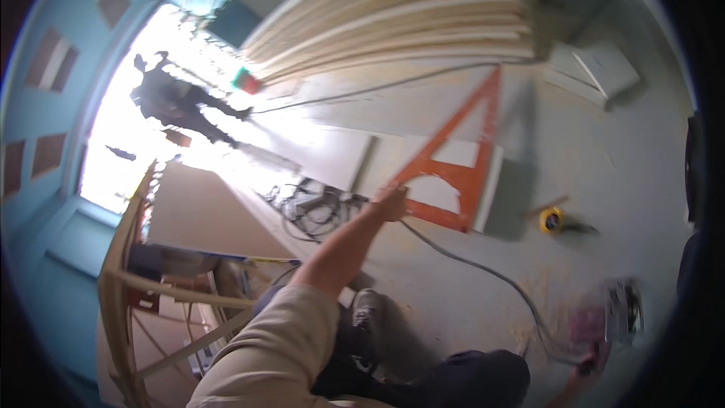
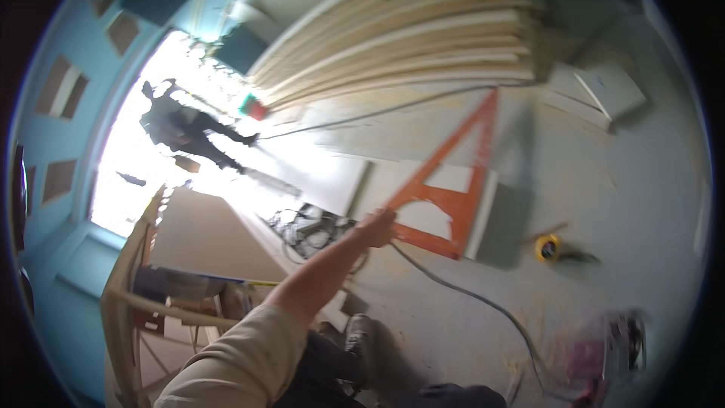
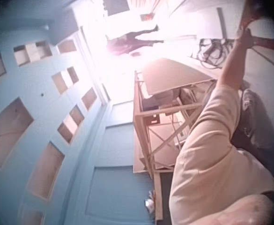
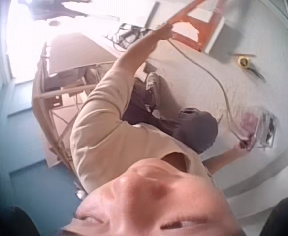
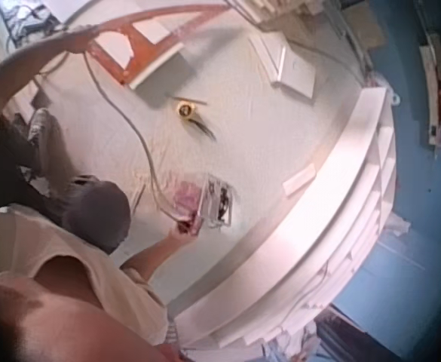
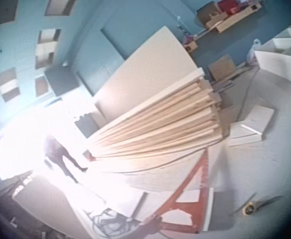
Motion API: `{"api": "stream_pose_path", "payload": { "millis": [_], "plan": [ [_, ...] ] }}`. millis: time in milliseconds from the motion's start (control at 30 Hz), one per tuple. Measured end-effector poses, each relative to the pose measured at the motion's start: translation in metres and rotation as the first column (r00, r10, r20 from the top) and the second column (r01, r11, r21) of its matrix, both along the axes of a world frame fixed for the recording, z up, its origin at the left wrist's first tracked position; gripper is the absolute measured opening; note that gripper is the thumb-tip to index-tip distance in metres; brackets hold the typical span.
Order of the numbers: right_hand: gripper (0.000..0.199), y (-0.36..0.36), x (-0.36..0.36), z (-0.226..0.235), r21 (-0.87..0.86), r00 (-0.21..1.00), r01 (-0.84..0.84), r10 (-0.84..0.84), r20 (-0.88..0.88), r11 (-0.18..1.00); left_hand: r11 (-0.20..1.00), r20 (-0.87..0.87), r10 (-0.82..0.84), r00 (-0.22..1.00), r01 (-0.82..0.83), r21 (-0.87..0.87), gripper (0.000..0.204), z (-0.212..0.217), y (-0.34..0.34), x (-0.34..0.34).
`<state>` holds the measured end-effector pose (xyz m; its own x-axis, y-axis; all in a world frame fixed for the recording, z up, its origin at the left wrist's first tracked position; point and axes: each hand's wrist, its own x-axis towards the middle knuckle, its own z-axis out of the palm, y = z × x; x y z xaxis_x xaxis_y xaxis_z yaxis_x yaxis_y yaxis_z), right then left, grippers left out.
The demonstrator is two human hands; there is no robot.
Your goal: The person measures and marks a white wood panel, cuts it with a circular saw, then installs it as a shelf in a large shelving unit using a nail gun.
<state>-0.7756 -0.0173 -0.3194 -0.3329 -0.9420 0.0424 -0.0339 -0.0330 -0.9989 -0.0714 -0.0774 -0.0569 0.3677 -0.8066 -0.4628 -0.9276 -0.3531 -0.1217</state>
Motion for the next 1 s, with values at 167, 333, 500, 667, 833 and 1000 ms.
{"api": "stream_pose_path", "payload": {
  "millis": [167,333,500,667,833,1000],
  "plan": [
    [0.071,0.106,-0.092,-0.097,0.224,0.990,0.020,-0.051,0.131,0.974,0.982,-0.075,-0.120,0.990,0.129,0.138,0.036,-0.017,-0.002,0.029],
    [0.032,0.147,0.012,0.021,0.646,0.655,-0.198,0.590,-0.473,0.737,0.941,-0.152,-0.262,0.953,0.287,0.177,0.044,-0.084,0.015,0.049],
    [0.026,0.061,0.154,0.171,0.714,0.681,-0.591,0.706,0.192,0.376,0.827,-0.022,-0.558,0.829,0.559,0.059,0.069,-0.117,0.016,0.034],
    [0.023,-0.040,0.273,0.281,0.664,0.322,-0.664,0.933,-0.161,0.344,0.800,0.022,-0.592,0.806,0.591,-0.107,0.042,-0.204,0.011,0.053],
    [0.020,-0.086,0.359,0.238,0.577,0.043,-0.768,0.922,-0.386,0.277,0.823,-0.214,-0.567,0.796,0.535,-0.189,0.059,-0.117,0.009,0.037],
    [0.022,-0.111,0.394,0.159,0.492,-0.031,-0.616,0.605,-0.796,0.616,0.865,-0.409,-0.498,0.764,0.468,-0.180,0.058,-0.073,0.044,0.007]
  ]
}}
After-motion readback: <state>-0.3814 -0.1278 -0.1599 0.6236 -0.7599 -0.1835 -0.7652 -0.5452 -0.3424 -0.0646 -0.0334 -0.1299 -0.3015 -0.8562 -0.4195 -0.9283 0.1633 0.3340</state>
